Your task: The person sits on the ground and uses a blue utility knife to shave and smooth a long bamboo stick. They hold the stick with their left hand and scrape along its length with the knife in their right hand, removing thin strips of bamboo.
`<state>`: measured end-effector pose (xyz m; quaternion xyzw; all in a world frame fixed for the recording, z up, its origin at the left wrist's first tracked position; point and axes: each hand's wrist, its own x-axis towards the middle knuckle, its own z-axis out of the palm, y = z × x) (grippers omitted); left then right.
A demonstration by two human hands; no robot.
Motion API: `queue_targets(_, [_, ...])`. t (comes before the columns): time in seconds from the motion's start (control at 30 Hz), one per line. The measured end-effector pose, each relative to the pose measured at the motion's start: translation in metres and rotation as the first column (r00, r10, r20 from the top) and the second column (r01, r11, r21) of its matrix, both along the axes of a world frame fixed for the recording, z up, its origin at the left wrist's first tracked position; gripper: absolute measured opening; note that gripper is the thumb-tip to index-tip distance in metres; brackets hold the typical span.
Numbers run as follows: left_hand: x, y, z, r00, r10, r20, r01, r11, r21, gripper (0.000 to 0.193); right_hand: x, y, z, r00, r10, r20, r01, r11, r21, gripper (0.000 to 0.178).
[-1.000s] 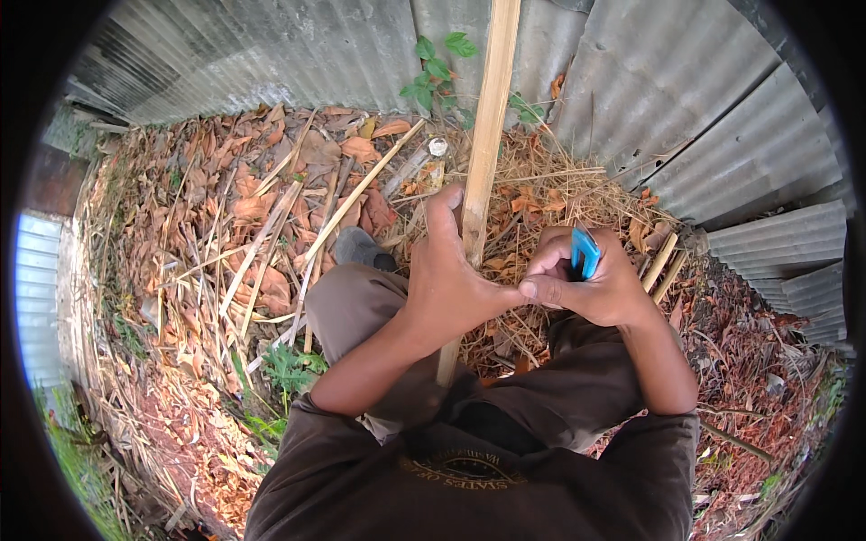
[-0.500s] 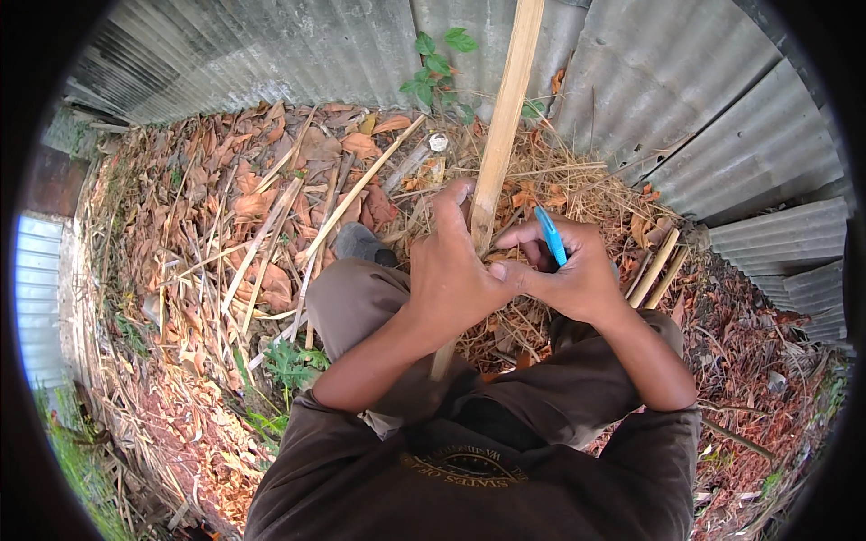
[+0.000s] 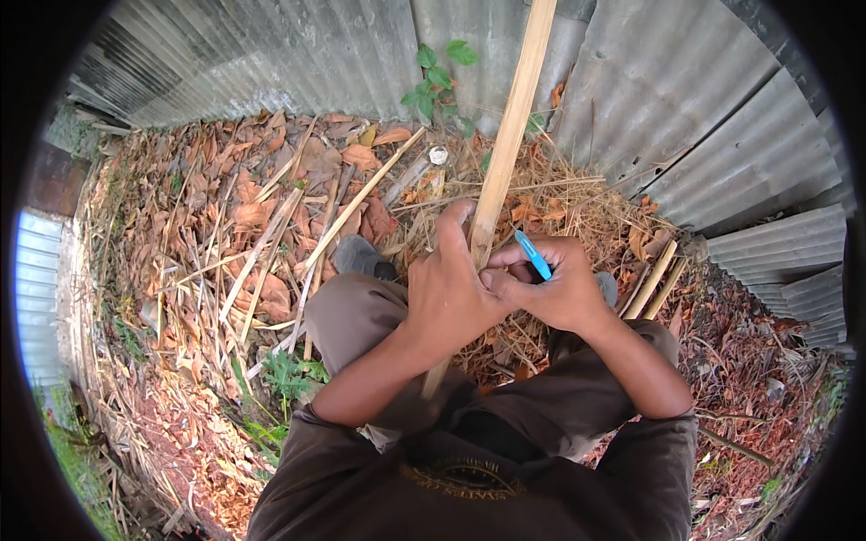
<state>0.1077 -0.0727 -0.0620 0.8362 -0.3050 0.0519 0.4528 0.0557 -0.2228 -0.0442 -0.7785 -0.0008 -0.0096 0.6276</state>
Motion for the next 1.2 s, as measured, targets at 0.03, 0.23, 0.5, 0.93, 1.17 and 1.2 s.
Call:
queue_targets(0.03, [0.001, 0.0, -0.001, 1.0, 0.001, 0.009, -0.001, 1.0, 0.002, 0.078, 0.001, 0.0, 0.0, 1.0, 0.002, 0.007, -0.002, 1.0, -0.005, 0.017])
queue_targets(0.23, [0.0, 0.0, 0.002, 1.0, -0.017, 0.003, 0.017, 1.0, 0.006, 0.084, 0.003, 0.0, -0.01, 0.999, -0.02, -0.032, 0.023, 0.995, 0.098, 0.009])
queue_targets(0.5, [0.0, 0.002, 0.004, 0.992, -0.062, -0.105, 0.065, 0.998, 0.024, 0.091, 0.005, -0.001, -0.011, 0.995, -0.031, -0.097, 0.043, 0.992, 0.121, 0.006])
queue_targets(0.93, [-0.001, 0.0, 0.003, 0.997, -0.04, -0.06, 0.044, 0.997, 0.06, 0.091, 0.006, -0.004, -0.008, 0.986, 0.031, -0.166, -0.009, 0.991, 0.131, 0.009])
queue_targets(1.17, [-0.003, 0.0, 0.003, 0.991, -0.038, -0.127, 0.049, 0.995, 0.083, 0.093, 0.005, -0.004, -0.012, 0.982, 0.004, -0.19, 0.028, 0.986, 0.166, 0.006])
queue_targets(1.2, [-0.003, 0.0, 0.003, 0.992, -0.036, -0.12, 0.047, 0.995, 0.091, 0.093, 0.005, -0.003, -0.01, 0.98, -0.006, -0.198, 0.038, 0.987, 0.159, 0.005])
